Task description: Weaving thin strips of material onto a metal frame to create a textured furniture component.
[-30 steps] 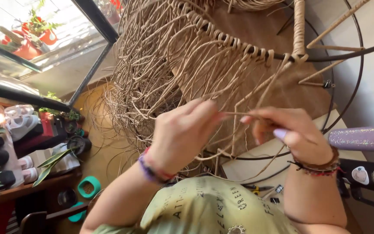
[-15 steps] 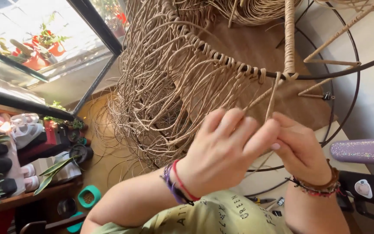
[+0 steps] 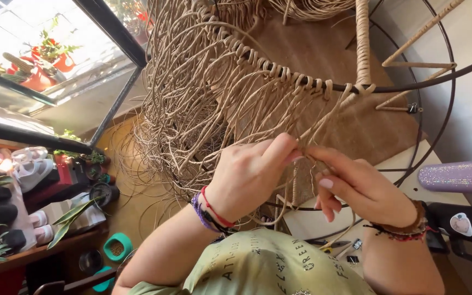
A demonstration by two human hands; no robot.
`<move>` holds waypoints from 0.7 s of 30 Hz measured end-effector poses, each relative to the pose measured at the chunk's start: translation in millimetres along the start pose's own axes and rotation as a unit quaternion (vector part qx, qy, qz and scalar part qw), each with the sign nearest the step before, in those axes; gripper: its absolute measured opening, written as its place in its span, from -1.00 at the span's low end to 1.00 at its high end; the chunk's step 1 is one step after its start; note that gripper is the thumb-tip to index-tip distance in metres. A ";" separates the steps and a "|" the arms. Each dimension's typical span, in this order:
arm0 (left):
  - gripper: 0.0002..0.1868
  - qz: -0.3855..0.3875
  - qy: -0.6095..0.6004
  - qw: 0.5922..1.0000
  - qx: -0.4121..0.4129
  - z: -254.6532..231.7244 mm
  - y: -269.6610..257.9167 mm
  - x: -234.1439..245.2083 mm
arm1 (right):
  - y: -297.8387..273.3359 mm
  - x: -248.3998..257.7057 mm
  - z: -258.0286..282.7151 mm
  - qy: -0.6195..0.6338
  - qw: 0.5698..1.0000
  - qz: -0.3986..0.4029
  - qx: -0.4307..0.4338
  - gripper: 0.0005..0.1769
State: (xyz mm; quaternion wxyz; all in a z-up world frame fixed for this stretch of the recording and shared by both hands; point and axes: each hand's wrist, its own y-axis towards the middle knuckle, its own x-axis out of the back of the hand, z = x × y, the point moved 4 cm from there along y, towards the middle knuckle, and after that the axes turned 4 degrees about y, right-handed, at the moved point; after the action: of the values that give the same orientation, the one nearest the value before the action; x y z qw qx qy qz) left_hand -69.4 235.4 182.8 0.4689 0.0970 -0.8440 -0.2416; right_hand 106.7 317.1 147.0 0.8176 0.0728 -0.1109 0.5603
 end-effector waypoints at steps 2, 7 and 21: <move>-0.81 -0.011 -0.013 1.000 0.013 -0.7 -6.5 0.9 | -0.5 -2.9 -3.0 -0.010 1.000 -0.013 0.000 -0.44; -0.78 -0.109 0.059 0.990 0.062 35.3 -40.0 -5.1 | -12.4 15.6 -35.3 0.038 0.986 -0.107 0.122 -0.63; -0.74 0.056 -0.043 0.997 0.005 -18.2 16.2 -2.8 | -11.3 -2.6 2.7 0.139 0.976 -0.107 0.128 -0.61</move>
State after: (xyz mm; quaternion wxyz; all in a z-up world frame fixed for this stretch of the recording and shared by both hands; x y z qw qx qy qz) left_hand -51.6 244.7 196.9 0.4447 0.0413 -0.8687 -0.2144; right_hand 116.0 310.0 148.9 0.8641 0.1098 0.0847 0.4837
